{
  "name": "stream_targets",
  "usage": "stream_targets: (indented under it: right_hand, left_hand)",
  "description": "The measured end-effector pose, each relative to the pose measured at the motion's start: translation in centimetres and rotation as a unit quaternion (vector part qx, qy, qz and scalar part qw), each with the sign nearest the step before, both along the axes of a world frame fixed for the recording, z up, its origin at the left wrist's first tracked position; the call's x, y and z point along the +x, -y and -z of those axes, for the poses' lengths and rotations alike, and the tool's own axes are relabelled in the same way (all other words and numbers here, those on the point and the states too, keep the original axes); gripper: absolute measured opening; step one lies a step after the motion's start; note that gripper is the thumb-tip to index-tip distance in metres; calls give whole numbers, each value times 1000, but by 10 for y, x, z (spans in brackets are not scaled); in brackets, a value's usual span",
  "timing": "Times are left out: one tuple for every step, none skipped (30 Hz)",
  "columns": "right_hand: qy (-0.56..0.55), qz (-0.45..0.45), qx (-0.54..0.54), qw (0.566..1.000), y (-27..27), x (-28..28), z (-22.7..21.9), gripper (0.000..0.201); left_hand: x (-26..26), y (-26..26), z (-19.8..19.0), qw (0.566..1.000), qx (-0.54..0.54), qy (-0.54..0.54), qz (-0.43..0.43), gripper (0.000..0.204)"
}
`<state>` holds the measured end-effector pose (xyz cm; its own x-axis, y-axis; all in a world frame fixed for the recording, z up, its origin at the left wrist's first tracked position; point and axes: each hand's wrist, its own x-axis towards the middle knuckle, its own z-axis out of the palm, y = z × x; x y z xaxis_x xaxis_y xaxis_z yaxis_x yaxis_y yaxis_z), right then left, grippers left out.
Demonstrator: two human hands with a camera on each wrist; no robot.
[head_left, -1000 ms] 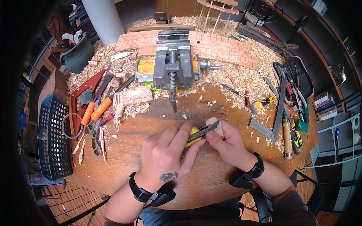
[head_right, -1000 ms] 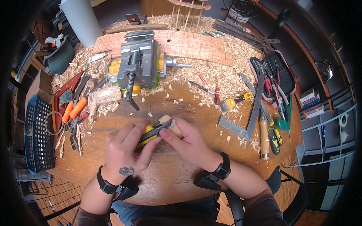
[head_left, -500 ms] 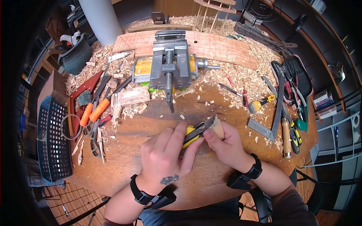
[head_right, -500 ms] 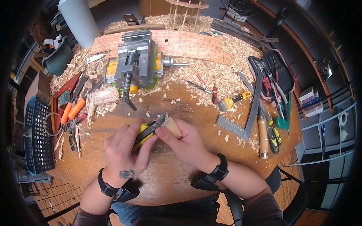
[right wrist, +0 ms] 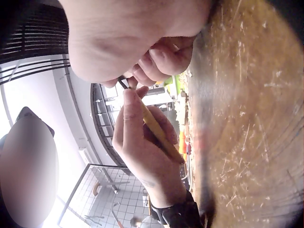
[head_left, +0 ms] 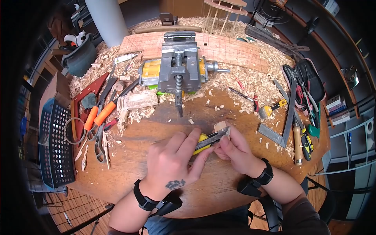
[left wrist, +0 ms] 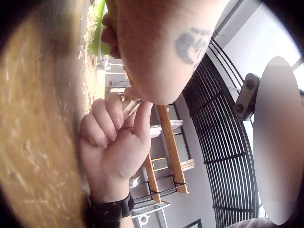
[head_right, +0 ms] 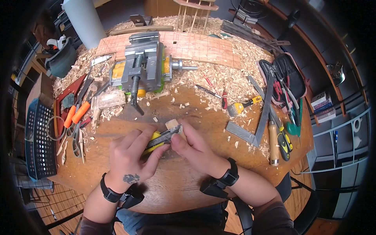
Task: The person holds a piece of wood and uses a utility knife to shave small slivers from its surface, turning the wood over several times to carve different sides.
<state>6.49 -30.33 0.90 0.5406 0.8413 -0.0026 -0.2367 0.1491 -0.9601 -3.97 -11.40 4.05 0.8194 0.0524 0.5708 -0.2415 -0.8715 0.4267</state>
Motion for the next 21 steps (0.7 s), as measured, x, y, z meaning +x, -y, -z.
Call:
stream_targets:
  right_hand:
    - [-17,-11,-2,1000,2,1,2,45]
    - [-17,-11,-2,1000,1,0,1,45]
    - [19,15,-6,1000,-2,-2,-1,43]
    - [55,42,-9,998,-4,-3,-2,42]
    - [55,42,-9,998,-3,-3,0,42]
    - [53,41,-22,998,-1,-1,3,39]
    - [51,40,-34,997,0,0,5,36]
    - [51,40,-34,997,-1,-1,3,36]
    - [79,64,-42,994,-4,-3,1,33]
    - [107,88,-49,989,-6,-4,-1,30]
    - [107,89,-49,989,-6,-3,-2,30]
    - [118,92,-56,987,-5,-3,-3,28]
    - [129,95,-63,985,-5,-3,-3,27]
    - [129,95,-63,985,-5,-2,-3,27]
    - [95,87,-51,990,-4,-2,-1,26]
    - [60,79,-39,994,-4,-2,0,26]
    - [60,80,-39,994,-5,-3,-2,26]
    - [80,89,-32,992,-7,-4,-5,27]
    - [100,97,-24,990,-8,-5,-6,28]
    - [100,97,-24,990,-7,-5,-4,28]
    - [85,83,-21,993,-6,-3,0,29]
  left_hand:
    - [0,0,0,1000,0,0,0,44]
    - [-1,0,-1,1000,-1,-2,-1,43]
    - [-1,1,-1,1000,-2,-4,-3,43]
    - [-1,1,-2,1000,-2,-4,-3,43]
    - [-1,1,-3,1000,-2,-1,-4,42]
    - [0,2,-3,1000,-2,2,-5,42]
    - [0,2,-3,1000,-2,2,-5,42]
    - [0,2,-2,1000,-3,12,-9,42]
    - [0,2,-2,1000,-3,22,-13,42]
    - [0,2,-2,1000,-3,22,-13,42]
    - [0,2,-3,1000,1,17,-16,42]
    - [-1,2,-3,1000,5,12,-19,42]
    - [-1,3,-3,1000,5,12,-19,42]
    - [-2,4,-4,1000,-6,4,-24,41]
    - [-2,4,-4,999,-16,-5,-30,40]
    - [-3,5,-5,999,-16,-5,-30,40]
    - [-3,6,-5,999,-21,-7,-33,40]
    - [-3,6,-6,999,-25,-9,-36,40]
    - [-3,6,-6,999,-25,-8,-36,40]
    - [-3,5,-7,999,-22,-15,-33,40]
    - [-3,4,-7,999,-19,-22,-31,40]
